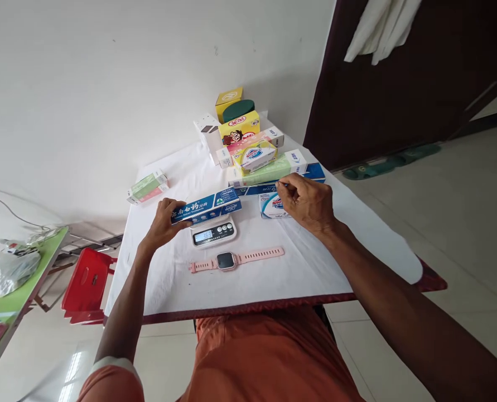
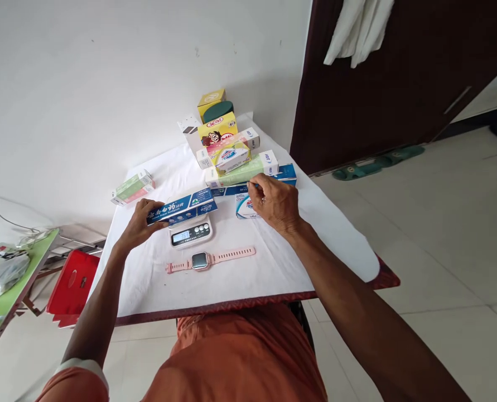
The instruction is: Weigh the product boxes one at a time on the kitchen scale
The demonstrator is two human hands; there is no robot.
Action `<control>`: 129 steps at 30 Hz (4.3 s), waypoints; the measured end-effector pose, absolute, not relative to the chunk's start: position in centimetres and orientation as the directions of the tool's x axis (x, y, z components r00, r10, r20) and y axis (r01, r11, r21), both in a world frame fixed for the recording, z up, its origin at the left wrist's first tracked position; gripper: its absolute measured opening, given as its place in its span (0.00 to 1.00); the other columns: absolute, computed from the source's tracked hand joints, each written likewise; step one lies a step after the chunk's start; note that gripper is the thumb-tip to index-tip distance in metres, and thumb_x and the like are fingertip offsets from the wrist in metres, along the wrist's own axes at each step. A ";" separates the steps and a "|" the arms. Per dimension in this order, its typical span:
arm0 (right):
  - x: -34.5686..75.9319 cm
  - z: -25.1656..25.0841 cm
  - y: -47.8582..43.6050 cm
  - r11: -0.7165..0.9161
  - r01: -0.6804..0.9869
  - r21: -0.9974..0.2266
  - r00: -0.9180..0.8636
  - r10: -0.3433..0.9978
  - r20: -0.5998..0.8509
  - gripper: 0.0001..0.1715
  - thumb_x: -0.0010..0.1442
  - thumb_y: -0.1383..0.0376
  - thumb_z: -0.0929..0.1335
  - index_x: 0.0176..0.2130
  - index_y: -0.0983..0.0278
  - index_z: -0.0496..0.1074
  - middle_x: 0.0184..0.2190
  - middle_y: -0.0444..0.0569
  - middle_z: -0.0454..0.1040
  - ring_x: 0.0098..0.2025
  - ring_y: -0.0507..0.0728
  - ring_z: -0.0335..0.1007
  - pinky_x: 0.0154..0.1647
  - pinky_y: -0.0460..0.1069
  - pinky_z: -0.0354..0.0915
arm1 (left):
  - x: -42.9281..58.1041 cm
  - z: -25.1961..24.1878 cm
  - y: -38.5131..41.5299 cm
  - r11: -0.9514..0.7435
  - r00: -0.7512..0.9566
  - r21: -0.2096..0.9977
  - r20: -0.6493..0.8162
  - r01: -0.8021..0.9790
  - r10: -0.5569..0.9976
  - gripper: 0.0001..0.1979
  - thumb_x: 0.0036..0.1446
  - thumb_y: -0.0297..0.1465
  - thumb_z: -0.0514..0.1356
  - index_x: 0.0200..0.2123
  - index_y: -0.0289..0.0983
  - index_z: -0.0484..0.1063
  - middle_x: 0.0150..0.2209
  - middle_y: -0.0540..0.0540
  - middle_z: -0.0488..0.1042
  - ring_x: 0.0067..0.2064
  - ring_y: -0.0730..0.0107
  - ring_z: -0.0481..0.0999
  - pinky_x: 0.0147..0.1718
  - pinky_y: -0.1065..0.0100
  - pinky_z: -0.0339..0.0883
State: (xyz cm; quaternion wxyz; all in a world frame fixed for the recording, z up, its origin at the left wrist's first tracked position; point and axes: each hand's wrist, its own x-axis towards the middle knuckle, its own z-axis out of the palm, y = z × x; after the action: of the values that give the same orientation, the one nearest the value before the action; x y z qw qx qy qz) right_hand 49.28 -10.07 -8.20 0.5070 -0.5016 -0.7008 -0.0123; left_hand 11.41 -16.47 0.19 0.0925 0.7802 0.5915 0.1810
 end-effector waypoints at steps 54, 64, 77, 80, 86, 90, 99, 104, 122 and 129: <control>49.6 -8.6 -10.2 0.642 0.628 -0.439 -0.010 0.571 0.821 0.13 0.70 0.55 0.69 0.33 0.52 0.78 0.24 0.50 0.80 0.24 0.67 0.78 0.24 0.58 0.62 | 0.5 0.5 -16.1 0.168 -0.203 0.201 0.173 0.965 0.964 0.25 0.63 0.37 0.68 0.61 0.42 0.71 0.58 0.39 0.75 0.61 0.48 0.73 0.64 0.49 0.63; 49.6 -8.6 -9.9 0.636 0.680 -0.366 -0.014 0.511 0.860 0.11 0.69 0.60 0.69 0.33 0.59 0.75 0.23 0.45 0.79 0.22 0.56 0.74 0.24 0.50 0.63 | -2.3 -2.4 -12.9 0.264 -0.288 0.138 0.203 0.955 0.936 0.25 0.60 0.35 0.67 0.60 0.41 0.74 0.58 0.33 0.70 0.63 0.39 0.66 0.62 0.45 0.63; 49.4 -7.5 -10.3 0.613 0.647 -0.454 0.007 0.590 0.807 0.15 0.71 0.61 0.67 0.31 0.59 0.72 0.22 0.43 0.77 0.22 0.53 0.70 0.26 0.48 0.60 | 2.1 0.2 -10.2 0.166 -0.179 0.067 0.378 0.984 0.908 0.22 0.63 0.34 0.64 0.60 0.39 0.74 0.59 0.30 0.73 0.63 0.33 0.70 0.60 0.36 0.66; 49.5 -7.5 -10.3 0.615 0.655 -0.438 0.006 0.576 0.818 0.14 0.71 0.62 0.67 0.32 0.59 0.72 0.22 0.43 0.77 0.21 0.52 0.69 0.26 0.47 0.59 | 7.5 1.6 -8.4 -0.091 -0.004 0.164 0.503 0.982 0.864 0.21 0.66 0.38 0.63 0.60 0.40 0.75 0.56 0.35 0.75 0.58 0.43 0.75 0.60 0.41 0.70; 49.9 -7.5 -10.2 0.616 0.664 -0.423 0.023 0.549 0.836 0.13 0.72 0.62 0.67 0.33 0.60 0.73 0.25 0.44 0.79 0.22 0.51 0.69 0.26 0.46 0.60 | 21.8 2.2 -5.0 -0.528 0.395 0.197 0.466 0.826 0.792 0.28 0.69 0.50 0.64 0.63 0.40 0.73 0.56 0.36 0.76 0.58 0.51 0.77 0.58 0.51 0.73; 49.9 -7.3 -10.2 0.632 0.663 -0.400 0.018 0.521 0.853 0.12 0.72 0.63 0.67 0.34 0.60 0.73 0.24 0.43 0.79 0.21 0.51 0.69 0.26 0.46 0.60 | 27.9 1.8 -3.8 -0.480 0.413 0.127 0.352 0.868 0.840 0.36 0.67 0.58 0.62 0.65 0.39 0.69 0.60 0.32 0.73 0.60 0.43 0.74 0.57 0.45 0.71; 49.8 -7.2 -10.2 0.626 0.673 -0.393 0.029 0.509 0.861 0.13 0.73 0.63 0.67 0.34 0.61 0.74 0.25 0.44 0.78 0.23 0.51 0.70 0.27 0.46 0.61 | 31.5 0.4 -2.0 -0.428 0.383 0.099 0.303 0.898 0.873 0.25 0.63 0.44 0.71 0.56 0.39 0.69 0.58 0.32 0.73 0.61 0.41 0.72 0.57 0.45 0.68; 49.9 -7.2 -10.2 0.632 0.668 -0.393 0.044 0.493 0.869 0.11 0.72 0.64 0.68 0.35 0.61 0.74 0.25 0.43 0.79 0.23 0.51 0.70 0.27 0.46 0.60 | 29.7 1.2 -3.4 -0.437 0.338 0.333 0.316 0.835 0.887 0.27 0.58 0.42 0.74 0.55 0.39 0.71 0.53 0.38 0.74 0.56 0.48 0.75 0.54 0.49 0.71; 49.6 -8.1 -10.2 0.557 0.698 -0.450 0.029 0.606 0.795 0.12 0.70 0.61 0.67 0.34 0.60 0.73 0.25 0.46 0.77 0.24 0.53 0.70 0.28 0.49 0.60 | 14.7 -1.4 -14.8 -0.239 0.188 0.458 0.154 0.856 0.970 0.28 0.56 0.37 0.75 0.58 0.42 0.75 0.51 0.43 0.75 0.52 0.55 0.78 0.54 0.54 0.74; 49.7 -8.0 -10.3 0.523 0.710 -0.472 0.016 0.658 0.752 0.14 0.70 0.58 0.66 0.33 0.59 0.71 0.25 0.47 0.78 0.25 0.55 0.71 0.29 0.50 0.61 | 14.1 -1.5 -15.2 -0.249 0.177 0.477 0.190 0.843 0.966 0.38 0.56 0.44 0.76 0.67 0.46 0.70 0.60 0.38 0.74 0.64 0.46 0.73 0.64 0.45 0.69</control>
State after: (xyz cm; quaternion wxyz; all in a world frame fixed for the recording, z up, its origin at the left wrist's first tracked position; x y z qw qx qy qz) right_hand 49.73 -10.34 -7.96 0.5196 -0.4878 -0.7011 -0.0246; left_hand 14.11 -15.22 -1.54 0.1327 0.7556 0.5983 0.2311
